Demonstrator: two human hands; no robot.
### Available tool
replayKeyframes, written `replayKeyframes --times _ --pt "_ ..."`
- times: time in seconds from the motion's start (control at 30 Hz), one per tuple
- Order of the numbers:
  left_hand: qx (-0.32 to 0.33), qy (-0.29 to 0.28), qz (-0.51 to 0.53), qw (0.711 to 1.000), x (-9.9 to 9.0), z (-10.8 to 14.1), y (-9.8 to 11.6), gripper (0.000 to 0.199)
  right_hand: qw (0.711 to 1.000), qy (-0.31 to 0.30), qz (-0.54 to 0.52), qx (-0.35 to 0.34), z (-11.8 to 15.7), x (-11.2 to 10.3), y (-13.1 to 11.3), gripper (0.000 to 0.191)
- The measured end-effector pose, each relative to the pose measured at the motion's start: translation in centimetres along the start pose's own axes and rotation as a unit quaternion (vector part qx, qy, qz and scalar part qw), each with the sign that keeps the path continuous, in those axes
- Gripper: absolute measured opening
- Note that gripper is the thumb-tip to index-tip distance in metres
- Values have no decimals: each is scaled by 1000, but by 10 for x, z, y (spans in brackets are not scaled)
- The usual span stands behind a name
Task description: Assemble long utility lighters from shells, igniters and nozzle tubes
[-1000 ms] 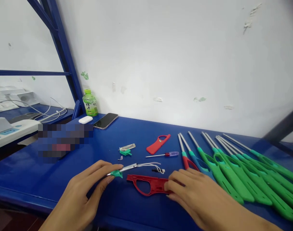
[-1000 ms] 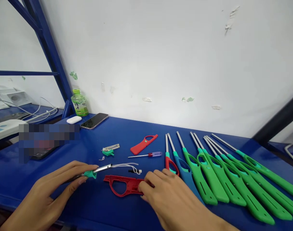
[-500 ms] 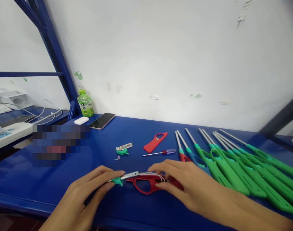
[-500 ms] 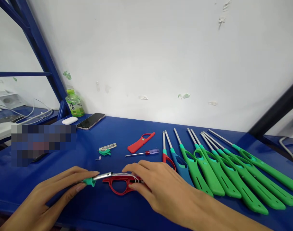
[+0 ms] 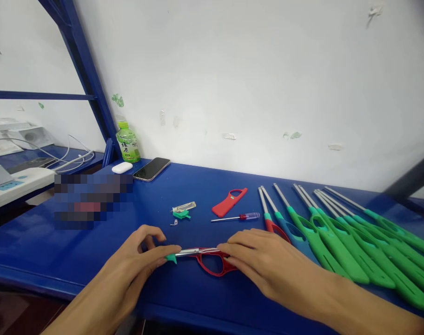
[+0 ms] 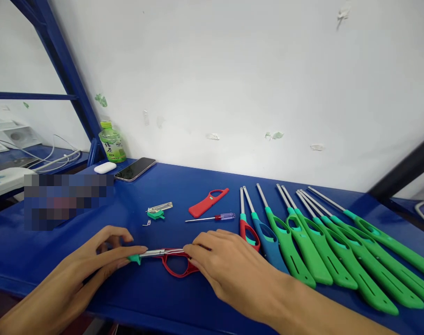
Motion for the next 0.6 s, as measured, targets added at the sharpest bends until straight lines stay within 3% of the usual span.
replayKeyframes --times 0.27,0.47,0.6 --pt "1 -4 -13 1000 -1 0 -1 35 1000 -2 14 -21 0 0 -4 25" --pt "-20 32 -2 999 -6 -2 3 41 1000 5 13 -28 1 0 -3 34" --pt "-6 5 -3 1000 -7 -3 0 40 1000 -7 8 -22 2 1 -2 33"
Point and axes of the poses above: each hand's wrist, its own z-axis away from the middle knuckle, its own x-axis out of the palm, y = z × x, the point moved 7 cm from there along -z, towards the middle knuckle, and after that the axes turned 3 degrees about y, right-handed, at the moved point
